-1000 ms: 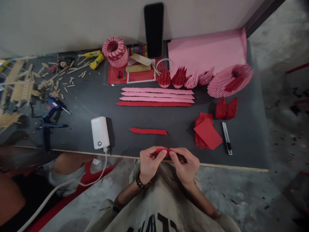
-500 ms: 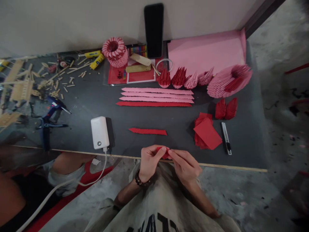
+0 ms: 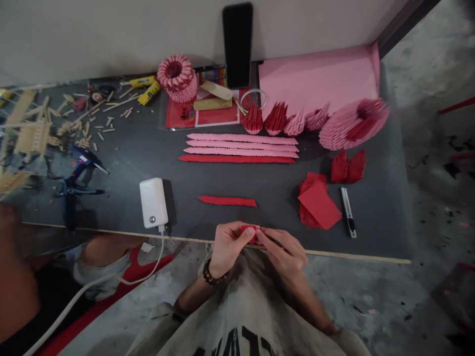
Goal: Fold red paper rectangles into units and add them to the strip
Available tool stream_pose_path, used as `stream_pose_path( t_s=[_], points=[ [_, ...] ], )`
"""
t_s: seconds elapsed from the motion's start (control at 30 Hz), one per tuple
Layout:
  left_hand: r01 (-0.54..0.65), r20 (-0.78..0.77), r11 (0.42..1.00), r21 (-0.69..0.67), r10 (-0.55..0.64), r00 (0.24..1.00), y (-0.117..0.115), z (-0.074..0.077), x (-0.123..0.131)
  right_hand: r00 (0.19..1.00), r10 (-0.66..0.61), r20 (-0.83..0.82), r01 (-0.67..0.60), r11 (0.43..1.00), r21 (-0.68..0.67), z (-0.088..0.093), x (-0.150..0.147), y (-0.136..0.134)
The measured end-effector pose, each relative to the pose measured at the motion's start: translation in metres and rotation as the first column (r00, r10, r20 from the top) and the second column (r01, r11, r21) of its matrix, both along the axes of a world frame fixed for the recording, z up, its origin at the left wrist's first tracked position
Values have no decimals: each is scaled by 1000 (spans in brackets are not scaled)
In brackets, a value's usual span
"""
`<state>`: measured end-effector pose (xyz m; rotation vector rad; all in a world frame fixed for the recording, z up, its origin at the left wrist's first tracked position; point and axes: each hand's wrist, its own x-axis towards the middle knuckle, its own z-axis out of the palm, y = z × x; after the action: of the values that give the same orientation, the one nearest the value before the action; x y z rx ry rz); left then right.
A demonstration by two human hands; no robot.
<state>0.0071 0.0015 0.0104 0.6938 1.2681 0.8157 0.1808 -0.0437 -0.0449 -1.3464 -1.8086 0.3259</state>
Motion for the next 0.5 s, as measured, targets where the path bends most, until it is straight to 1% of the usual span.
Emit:
stream_pose_path(
  t_s=[0.07, 0.13, 0.2, 0.27, 0.33, 0.43, 0.5],
  points=[
    [12, 24, 1000, -22, -11, 1000, 1, 0, 0, 998, 52, -36, -53, 998, -24, 7, 2, 5],
    [20, 25, 999, -40, -19, 1000, 2, -1, 0, 988, 67, -140, -85, 987, -132, 14, 2, 10],
    [11, -14, 999, -31, -11, 1000, 3, -3, 1, 965, -6, -261, -60, 968, -245, 22, 0, 13],
    [-19, -99, 999, 29, 22, 995, 3, -5, 2, 939, -115, -323, 2, 944, -330, 30, -4, 14],
    [-35, -212, 992, 125, 61, 975, 2, -5, 4, 922, -188, -338, 42, 918, -395, 36, -9, 15],
    [-6, -342, 970, 244, 92, 935, -2, -5, 6, 903, -219, -369, 18, 878, -479, 41, -15, 17],
    [29, -380, 958, 285, 85, 921, -4, -5, 7, 892, -226, -391, 5, 871, -492, 42, -17, 19]
  ],
)
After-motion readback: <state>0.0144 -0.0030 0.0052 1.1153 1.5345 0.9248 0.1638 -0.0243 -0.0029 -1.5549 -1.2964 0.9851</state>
